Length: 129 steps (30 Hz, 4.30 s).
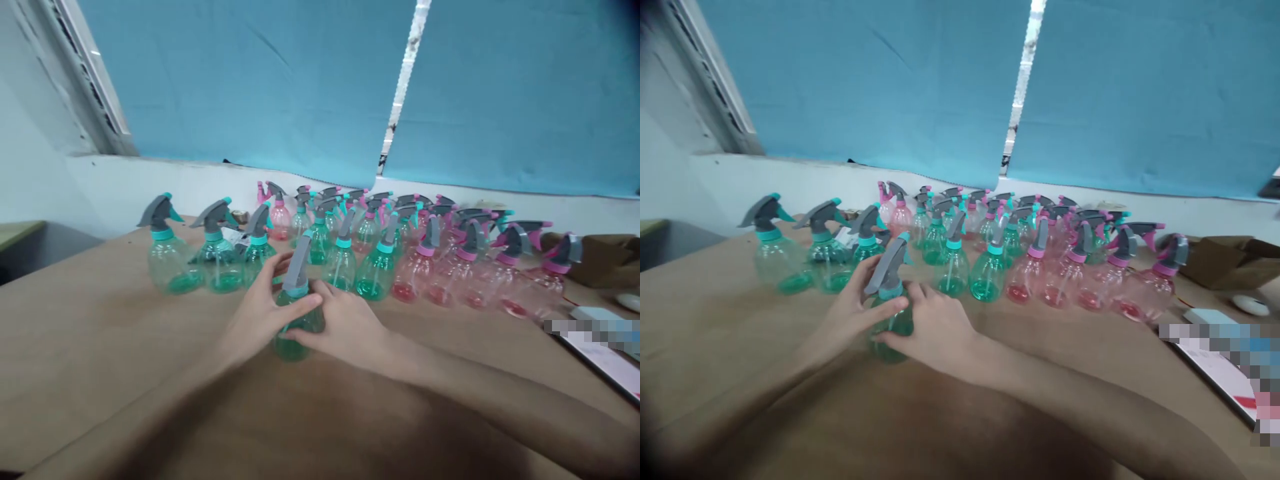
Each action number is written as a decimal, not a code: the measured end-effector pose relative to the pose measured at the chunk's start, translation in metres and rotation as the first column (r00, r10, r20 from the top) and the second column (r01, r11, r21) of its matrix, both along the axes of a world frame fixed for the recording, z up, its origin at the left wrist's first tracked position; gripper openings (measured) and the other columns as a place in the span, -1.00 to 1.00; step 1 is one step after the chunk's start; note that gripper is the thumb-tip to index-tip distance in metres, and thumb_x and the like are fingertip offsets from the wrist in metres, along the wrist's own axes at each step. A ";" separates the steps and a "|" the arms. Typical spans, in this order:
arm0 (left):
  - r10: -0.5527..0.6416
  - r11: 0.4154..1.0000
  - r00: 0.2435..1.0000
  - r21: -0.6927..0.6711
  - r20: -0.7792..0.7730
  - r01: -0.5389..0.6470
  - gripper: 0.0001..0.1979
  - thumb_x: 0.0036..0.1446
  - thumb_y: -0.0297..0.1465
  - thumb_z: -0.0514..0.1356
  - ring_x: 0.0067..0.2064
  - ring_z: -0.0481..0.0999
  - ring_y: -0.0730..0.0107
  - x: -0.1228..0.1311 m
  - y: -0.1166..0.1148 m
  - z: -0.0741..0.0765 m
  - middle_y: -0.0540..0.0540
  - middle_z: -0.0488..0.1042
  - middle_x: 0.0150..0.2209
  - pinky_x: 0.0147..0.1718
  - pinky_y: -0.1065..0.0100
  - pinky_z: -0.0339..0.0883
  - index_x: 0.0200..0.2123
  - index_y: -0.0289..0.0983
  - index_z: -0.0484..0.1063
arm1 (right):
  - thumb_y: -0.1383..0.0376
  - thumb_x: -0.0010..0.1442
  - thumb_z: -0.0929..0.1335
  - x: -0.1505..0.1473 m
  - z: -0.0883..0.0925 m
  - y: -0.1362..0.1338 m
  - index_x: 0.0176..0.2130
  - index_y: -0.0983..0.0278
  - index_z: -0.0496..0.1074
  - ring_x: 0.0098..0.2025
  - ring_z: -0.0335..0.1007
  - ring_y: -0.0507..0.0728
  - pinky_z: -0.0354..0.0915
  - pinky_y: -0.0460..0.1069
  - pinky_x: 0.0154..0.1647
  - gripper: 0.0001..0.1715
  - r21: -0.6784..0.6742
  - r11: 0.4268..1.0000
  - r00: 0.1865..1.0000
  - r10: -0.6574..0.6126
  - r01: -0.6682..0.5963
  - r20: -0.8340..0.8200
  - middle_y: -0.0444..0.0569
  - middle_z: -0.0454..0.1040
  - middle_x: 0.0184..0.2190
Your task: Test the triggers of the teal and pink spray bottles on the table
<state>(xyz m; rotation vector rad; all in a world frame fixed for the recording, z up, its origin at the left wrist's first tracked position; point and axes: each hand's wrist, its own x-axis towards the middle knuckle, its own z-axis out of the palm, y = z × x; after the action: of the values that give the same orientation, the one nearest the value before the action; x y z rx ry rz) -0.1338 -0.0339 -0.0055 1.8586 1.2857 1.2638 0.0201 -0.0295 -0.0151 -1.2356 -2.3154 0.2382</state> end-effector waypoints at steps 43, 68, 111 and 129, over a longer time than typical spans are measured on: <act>0.000 0.995 0.922 -0.089 -0.387 -0.037 -0.78 0.15 -0.26 0.06 -0.11 0.47 0.19 -0.037 0.013 -0.018 -0.11 0.45 -0.14 -0.24 0.25 0.40 -0.18 -0.21 0.33 | 0.15 0.19 0.31 0.030 0.020 0.051 -0.02 0.18 0.38 -0.13 0.46 0.25 0.32 0.12 -0.17 -0.64 0.070 0.978 0.976 -0.201 0.195 0.084 -0.03 0.52 -0.15; -0.027 0.995 0.964 -0.103 -0.263 -0.001 -0.81 0.16 -0.25 0.07 -0.29 0.48 0.31 0.023 -0.003 -0.001 -0.03 0.47 -0.28 -0.32 0.30 0.37 -0.22 -0.19 0.36 | -0.01 0.11 0.30 0.042 0.006 0.073 -0.05 0.38 0.21 -0.11 0.42 0.38 0.32 0.16 -0.23 -0.40 -0.082 0.941 0.945 -0.326 0.328 0.030 0.28 0.40 -0.08; -0.230 0.971 0.972 -0.087 -0.055 0.224 -0.76 0.07 -0.43 0.05 -0.19 0.48 0.28 0.131 0.012 0.008 -0.01 0.45 -0.26 -0.13 0.22 0.36 -0.15 -0.15 0.32 | 0.12 0.25 0.25 0.202 -0.071 0.009 0.02 0.23 0.32 0.07 0.31 0.21 0.26 0.17 0.04 -0.61 -0.030 0.997 0.997 0.073 -0.073 0.005 0.07 0.37 0.05; -0.233 0.969 0.970 -0.104 -0.077 0.224 -0.81 -0.03 -0.36 0.09 -0.25 0.48 0.25 0.150 0.033 0.011 0.00 0.45 -0.32 -0.23 0.23 0.38 -0.27 -0.18 0.31 | 0.20 0.28 0.22 0.198 -0.080 0.029 0.02 0.26 0.37 0.06 0.32 0.16 0.25 0.13 0.08 -0.64 0.044 0.991 0.991 0.131 -0.130 -0.010 0.04 0.44 0.00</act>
<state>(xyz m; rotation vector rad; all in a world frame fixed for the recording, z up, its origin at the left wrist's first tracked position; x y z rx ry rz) 0.0161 -0.0011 0.0057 1.9497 1.1166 0.9937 0.2181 -0.0002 -0.0954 -1.0599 -2.3801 0.2392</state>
